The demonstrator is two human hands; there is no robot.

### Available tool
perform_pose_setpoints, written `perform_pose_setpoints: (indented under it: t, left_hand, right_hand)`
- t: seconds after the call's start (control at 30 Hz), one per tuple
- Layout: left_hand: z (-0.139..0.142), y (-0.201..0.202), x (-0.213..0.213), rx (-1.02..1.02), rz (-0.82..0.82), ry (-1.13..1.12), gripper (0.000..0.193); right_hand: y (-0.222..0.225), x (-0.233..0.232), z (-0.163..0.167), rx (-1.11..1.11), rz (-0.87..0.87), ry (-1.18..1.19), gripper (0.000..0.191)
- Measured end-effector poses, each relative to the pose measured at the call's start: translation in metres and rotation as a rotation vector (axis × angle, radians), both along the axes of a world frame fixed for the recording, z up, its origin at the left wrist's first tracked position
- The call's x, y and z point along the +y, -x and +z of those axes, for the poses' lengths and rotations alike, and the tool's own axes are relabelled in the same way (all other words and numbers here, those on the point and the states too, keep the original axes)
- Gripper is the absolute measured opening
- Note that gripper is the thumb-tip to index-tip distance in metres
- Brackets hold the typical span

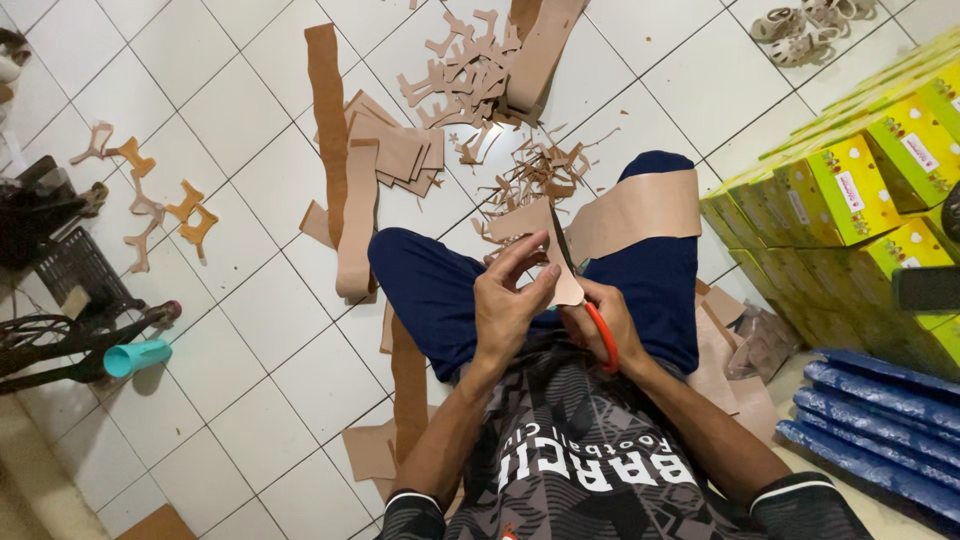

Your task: The person sits on the floor and uses scissors to cut a long strip of tan material into small identical shapes. The cut pieces accumulate on the floor as the person continues cutting.

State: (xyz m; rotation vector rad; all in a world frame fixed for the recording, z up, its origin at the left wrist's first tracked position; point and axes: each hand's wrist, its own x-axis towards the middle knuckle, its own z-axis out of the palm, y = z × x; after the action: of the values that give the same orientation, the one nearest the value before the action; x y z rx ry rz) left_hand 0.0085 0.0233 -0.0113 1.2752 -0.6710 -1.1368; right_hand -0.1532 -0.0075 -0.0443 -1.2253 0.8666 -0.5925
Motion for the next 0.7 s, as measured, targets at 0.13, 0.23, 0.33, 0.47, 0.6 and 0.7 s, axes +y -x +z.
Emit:
perform_pose_setpoints:
  t: [0.13,0.23,0.33,0.47,0.6,0.7]
  left_hand:
    - [0.004,0.005,0.000,-0.053,-0.020,0.042,0.052]
    - [0.010,-0.001,-0.005,-0.087,-0.015,0.078,0.063]
    - [0.016,-0.021,-0.015,-0.157,-0.011,0.047,0.063]
    - [0.020,-0.033,-0.019,-0.247,0.005,-0.119,0.037]
    - [0.016,-0.021,-0.011,-0.285,0.010,-0.010,0.029]
    - [0.011,-0.013,-0.007,-0.194,0.001,0.016,0.028]
  right_hand:
    - [0.004,0.004,-0.007,0.008,-0.057,-0.120,0.026]
    - [0.006,0.006,-0.008,0.021,-0.051,-0.152,0.028]
    - [0.009,0.006,-0.006,0.105,0.015,-0.152,0.027]
    - [0.010,0.002,-0.001,0.037,0.076,-0.185,0.026]
    - [0.004,-0.005,0.005,0.002,0.124,0.030,0.028]
    - [0.001,-0.009,0.009,-0.011,0.084,-0.126,0.030]
